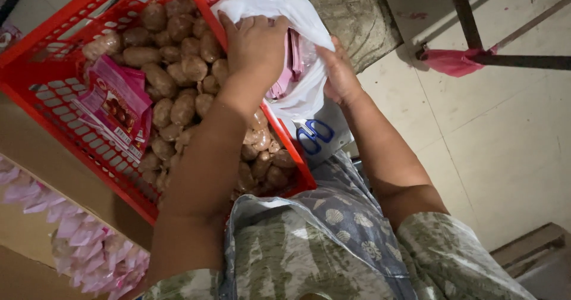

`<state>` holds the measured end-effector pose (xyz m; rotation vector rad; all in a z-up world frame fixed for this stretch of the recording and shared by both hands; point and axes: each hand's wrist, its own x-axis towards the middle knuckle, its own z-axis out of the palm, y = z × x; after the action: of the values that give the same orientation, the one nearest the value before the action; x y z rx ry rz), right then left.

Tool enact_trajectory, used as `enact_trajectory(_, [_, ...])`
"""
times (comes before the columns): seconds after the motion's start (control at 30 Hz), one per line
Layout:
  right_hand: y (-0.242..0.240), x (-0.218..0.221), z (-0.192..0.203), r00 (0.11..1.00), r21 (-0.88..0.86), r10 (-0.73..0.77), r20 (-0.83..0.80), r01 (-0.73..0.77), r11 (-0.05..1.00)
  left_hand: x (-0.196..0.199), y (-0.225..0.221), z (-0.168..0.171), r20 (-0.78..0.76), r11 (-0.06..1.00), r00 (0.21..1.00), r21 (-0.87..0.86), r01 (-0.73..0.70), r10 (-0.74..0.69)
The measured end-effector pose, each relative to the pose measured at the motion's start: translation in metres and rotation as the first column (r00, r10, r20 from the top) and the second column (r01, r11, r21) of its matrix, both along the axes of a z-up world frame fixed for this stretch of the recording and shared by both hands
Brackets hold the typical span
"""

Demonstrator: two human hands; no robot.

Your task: The person places small round food items into plastic bags by hand and adds pink labels to the bags from a pile.

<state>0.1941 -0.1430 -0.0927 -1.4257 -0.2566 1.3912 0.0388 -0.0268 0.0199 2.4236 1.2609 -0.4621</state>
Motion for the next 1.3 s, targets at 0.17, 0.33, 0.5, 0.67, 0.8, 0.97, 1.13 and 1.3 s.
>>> enact_trajectory(0.17, [0.004,-0.006,0.026,0.999,-0.131,0.046,0.004,-0.045,0.990,-0.008,-0.007,-0.026,0.169,0.989,0.984,0.146,0.026,-0.051])
enact_trajectory(0.33, [0.003,-0.004,0.012,0.990,-0.268,0.122,0.065,-0.101,0.958,-0.012,-0.006,-0.039,0.200,0.973,0.975,0.227,0.049,-0.096])
enact_trajectory(0.5, [-0.005,0.001,-0.043,0.960,-0.101,-0.185,-0.210,0.167,0.981,-0.014,-0.007,-0.031,0.208,0.979,0.971,0.187,0.081,-0.120])
enact_trajectory(0.67, [-0.009,0.005,-0.051,0.943,-0.076,-0.164,-0.289,0.149,0.986,-0.014,-0.007,-0.035,0.229,0.985,0.968,0.156,0.070,-0.105])
enact_trajectory(0.8, [-0.013,0.010,-0.055,0.910,-0.079,-0.169,-0.378,0.150,0.985,-0.014,-0.007,-0.032,0.257,0.991,0.962,0.112,0.066,-0.093])
enact_trajectory(0.97, [-0.013,0.013,-0.036,0.915,-0.085,-0.196,-0.353,0.177,0.981,-0.016,-0.008,-0.037,0.257,0.987,0.959,0.138,0.084,-0.117])
enact_trajectory(1.13, [-0.014,0.021,0.006,1.000,-0.119,-0.010,-0.016,0.008,0.993,-0.013,-0.010,-0.050,0.202,0.969,0.969,0.225,0.097,-0.144])
enact_trajectory(1.3, [-0.024,0.025,0.018,0.988,0.222,0.059,0.140,-0.089,0.971,-0.012,-0.011,-0.055,0.228,0.971,0.967,0.230,0.062,-0.115])
